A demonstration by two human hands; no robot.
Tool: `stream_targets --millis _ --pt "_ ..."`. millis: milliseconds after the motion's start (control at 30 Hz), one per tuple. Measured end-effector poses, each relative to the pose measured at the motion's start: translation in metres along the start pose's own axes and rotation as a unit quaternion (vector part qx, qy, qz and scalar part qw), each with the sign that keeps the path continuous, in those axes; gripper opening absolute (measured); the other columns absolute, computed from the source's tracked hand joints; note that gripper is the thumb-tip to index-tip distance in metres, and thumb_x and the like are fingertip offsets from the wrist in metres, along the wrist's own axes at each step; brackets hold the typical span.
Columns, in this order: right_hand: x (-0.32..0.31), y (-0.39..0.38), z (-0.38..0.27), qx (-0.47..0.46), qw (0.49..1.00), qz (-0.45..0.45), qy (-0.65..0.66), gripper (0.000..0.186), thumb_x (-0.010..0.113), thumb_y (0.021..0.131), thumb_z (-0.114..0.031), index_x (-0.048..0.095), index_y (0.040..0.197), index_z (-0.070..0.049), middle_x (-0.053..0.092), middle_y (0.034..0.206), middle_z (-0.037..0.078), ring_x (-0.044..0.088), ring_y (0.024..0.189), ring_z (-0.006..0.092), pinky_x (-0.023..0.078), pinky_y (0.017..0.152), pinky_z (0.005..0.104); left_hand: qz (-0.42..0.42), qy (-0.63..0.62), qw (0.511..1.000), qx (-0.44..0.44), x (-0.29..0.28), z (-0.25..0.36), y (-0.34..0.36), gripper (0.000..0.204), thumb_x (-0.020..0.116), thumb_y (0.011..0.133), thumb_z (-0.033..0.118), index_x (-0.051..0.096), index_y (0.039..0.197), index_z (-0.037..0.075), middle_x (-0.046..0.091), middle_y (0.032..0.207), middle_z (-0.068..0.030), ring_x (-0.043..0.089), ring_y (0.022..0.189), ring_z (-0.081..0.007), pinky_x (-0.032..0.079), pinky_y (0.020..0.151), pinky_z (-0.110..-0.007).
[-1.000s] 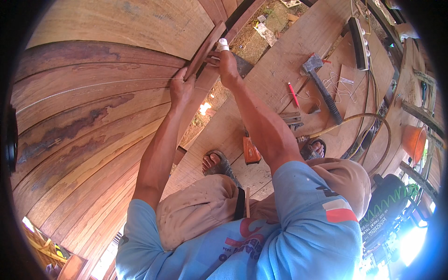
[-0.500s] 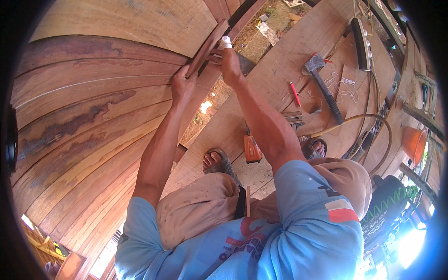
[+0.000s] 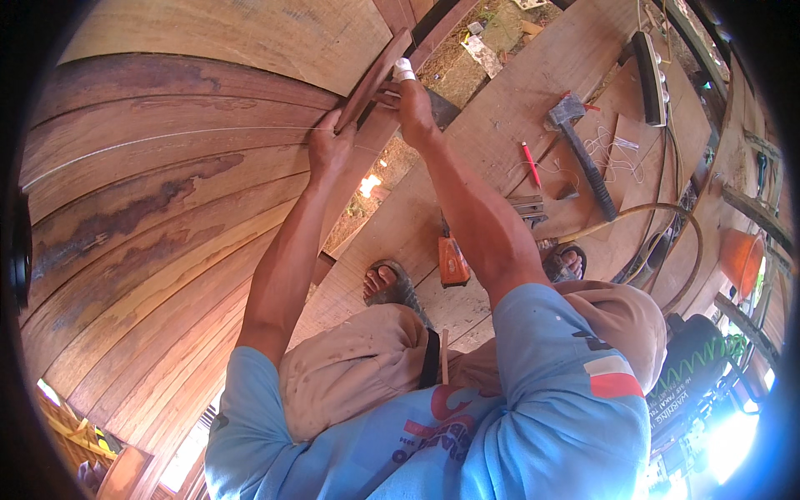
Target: The person is installing wooden planks onto a curved ceiling structure. They position planks, use a hammer to tap them into place, and occasionally use a nail gun to secure them. The person also handles smaller wood pieces and tools during the process.
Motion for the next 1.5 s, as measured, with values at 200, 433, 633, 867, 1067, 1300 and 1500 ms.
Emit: stream_targets --millis 200,433,633,867,1067,1300,1500 --pt "0.005 -0.001 -0.001 -0.007 1.0 -0.004 -0.023 0.064 0.06 0.099 -0.042 0.039 0.148 -0.006 0.057 0.129 0.012 0.064 0.105 0.0251 0.055 0.086 0.0424 0.017 0.011 1.0 0.01 0.001 -0.005 0.001 0.041 0.065 0.088 0.021 0.065 0.123 -0.001 0.07 0.109 -0.0274 0.068 0.104 -0.0399 0.052 0.089 -0.043" --pt "0.007 -0.009 -0.001 -0.05 0.998 -0.023 -0.037 0.071 0.066 0.097 -0.039 0.038 0.151 -0.001 0.06 0.128 0.01 0.065 0.101 0.0212 0.056 0.084 0.0381 0.009 0.003 1.0 0.0 0.001 -0.008 -0.002 0.046 0.065 0.084 0.019 0.064 0.125 -0.001 0.07 0.108 -0.0279 0.068 0.104 -0.0424 0.052 0.09 -0.046" --pt "0.008 -0.006 -0.001 -0.035 0.998 -0.027 -0.041 0.069 0.063 0.099 -0.04 0.041 0.152 -0.003 0.061 0.124 0.007 0.065 0.101 0.0202 0.056 0.084 0.0369 0.033 -0.033 0.999 0.018 0.002 -0.013 -0.007 0.048 0.067 0.082 0.017 0.063 0.126 -0.003 0.069 0.116 -0.0266 0.066 0.11 -0.0411 0.051 0.095 -0.044" --pt "0.008 -0.008 -0.001 -0.042 0.998 -0.01 -0.053 0.054 0.056 0.103 -0.04 0.051 0.138 0.001 0.058 0.127 0.013 0.065 0.11 0.0265 0.058 0.089 0.0417 0.051 -0.018 0.998 0.012 0.0 -0.017 -0.015 0.044 0.066 0.084 0.012 0.064 0.126 -0.002 0.068 0.117 -0.027 0.065 0.111 -0.0418 0.05 0.097 -0.044" --pt "0.007 -0.005 0.001 -0.038 0.998 -0.02 -0.05 0.054 0.055 0.103 -0.04 0.05 0.138 0.0 0.057 0.126 0.013 0.065 0.11 0.0272 0.059 0.089 0.0423 0.057 -0.001 0.998 0.034 -0.003 -0.026 -0.012 0.039 0.061 0.086 0.01 0.066 0.124 -0.001 0.068 0.117 -0.028 0.064 0.113 -0.0428 0.05 0.098 -0.045" --pt "0.001 0.001 0.003 -0.025 0.999 -0.018 -0.021 0.057 0.059 0.101 -0.039 0.05 0.141 0.0 0.06 0.123 0.011 0.067 0.105 0.0243 0.058 0.083 0.0393 0.055 -0.014 0.997 0.046 -0.003 -0.026 -0.01 0.033 0.058 0.092 0.008 0.067 0.123 0.001 0.068 0.118 -0.0276 0.063 0.115 -0.0426 0.049 0.099 -0.045" --pt "0.002 0.003 0.005 -0.015 1.0 -0.01 -0.024 0.054 0.059 0.101 -0.039 0.052 0.135 0.002 0.06 0.122 0.013 0.067 0.104 0.0254 0.059 0.083 0.0408 0.064 -0.011 0.996 0.062 -0.002 -0.034 -0.01 0.032 0.058 0.093 0.009 0.067 0.124 0.002 0.068 0.119 -0.0261 0.063 0.115 -0.0423 0.049 0.099 -0.045"
Point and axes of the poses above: each hand's wrist, its own y-axis towards the middle knuckle, its own x-axis out of the palm, z = x × y, the point moved 2 cm from there along y, towards the middle knuckle
